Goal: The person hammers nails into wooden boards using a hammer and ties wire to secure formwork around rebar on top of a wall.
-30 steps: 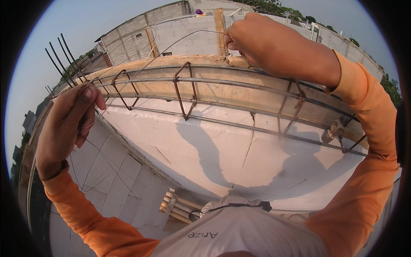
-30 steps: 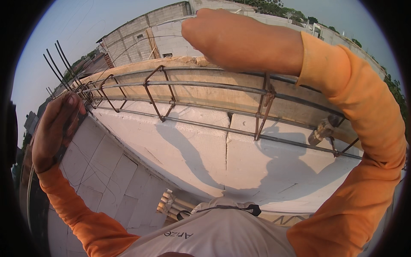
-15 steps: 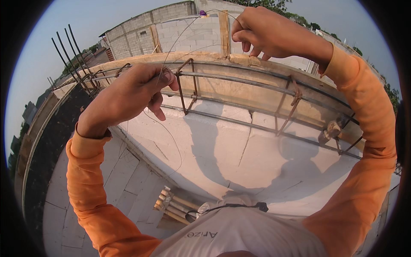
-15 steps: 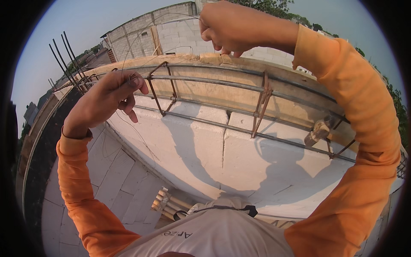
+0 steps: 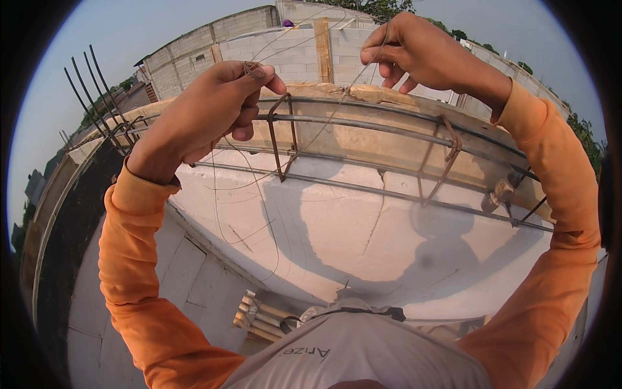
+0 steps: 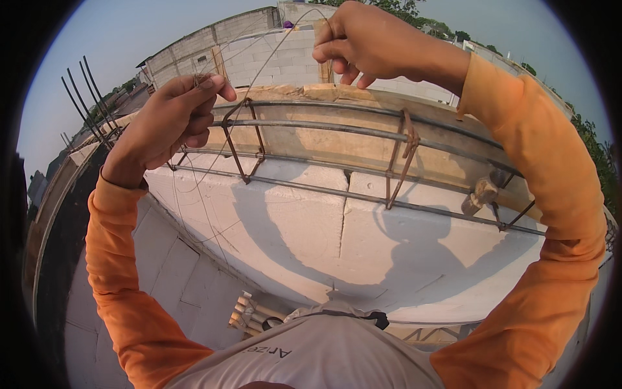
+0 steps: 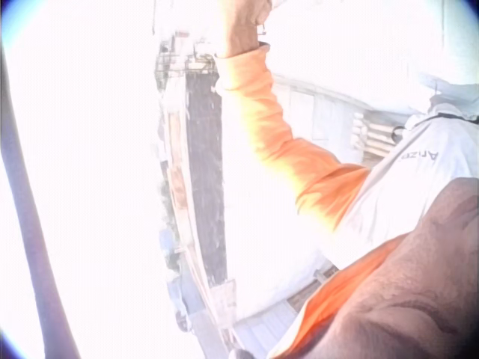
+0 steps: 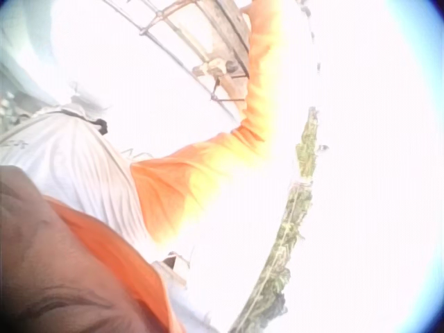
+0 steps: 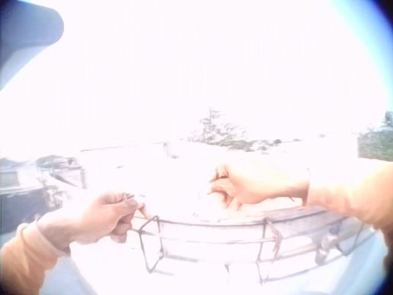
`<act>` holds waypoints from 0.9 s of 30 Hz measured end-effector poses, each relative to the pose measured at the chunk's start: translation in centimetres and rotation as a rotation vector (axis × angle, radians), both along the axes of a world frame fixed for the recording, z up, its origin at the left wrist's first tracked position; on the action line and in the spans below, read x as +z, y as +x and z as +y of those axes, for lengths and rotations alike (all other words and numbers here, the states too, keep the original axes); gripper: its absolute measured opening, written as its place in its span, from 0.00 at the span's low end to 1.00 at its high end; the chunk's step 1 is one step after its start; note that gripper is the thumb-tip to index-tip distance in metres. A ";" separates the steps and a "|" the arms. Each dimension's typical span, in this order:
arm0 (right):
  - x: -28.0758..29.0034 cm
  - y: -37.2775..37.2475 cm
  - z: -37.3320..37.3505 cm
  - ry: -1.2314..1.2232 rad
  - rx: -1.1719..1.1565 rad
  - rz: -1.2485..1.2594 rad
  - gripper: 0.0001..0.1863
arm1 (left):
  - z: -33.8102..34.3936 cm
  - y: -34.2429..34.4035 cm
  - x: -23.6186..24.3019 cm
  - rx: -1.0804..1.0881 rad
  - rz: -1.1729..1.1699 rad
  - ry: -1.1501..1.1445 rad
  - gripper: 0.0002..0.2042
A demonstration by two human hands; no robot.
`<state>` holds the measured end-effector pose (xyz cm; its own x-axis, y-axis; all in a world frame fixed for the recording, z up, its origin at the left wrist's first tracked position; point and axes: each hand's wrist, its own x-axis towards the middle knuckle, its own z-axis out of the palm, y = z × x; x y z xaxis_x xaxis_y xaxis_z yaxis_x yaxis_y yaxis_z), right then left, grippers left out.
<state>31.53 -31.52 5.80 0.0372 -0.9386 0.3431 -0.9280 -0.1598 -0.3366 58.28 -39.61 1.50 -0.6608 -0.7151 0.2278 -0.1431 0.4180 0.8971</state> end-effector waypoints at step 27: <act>1.1 2.7 3.4 0.014 -0.020 -0.590 0.18 | -7.1 -9.2 1.6 -0.468 -0.225 -0.793 0.20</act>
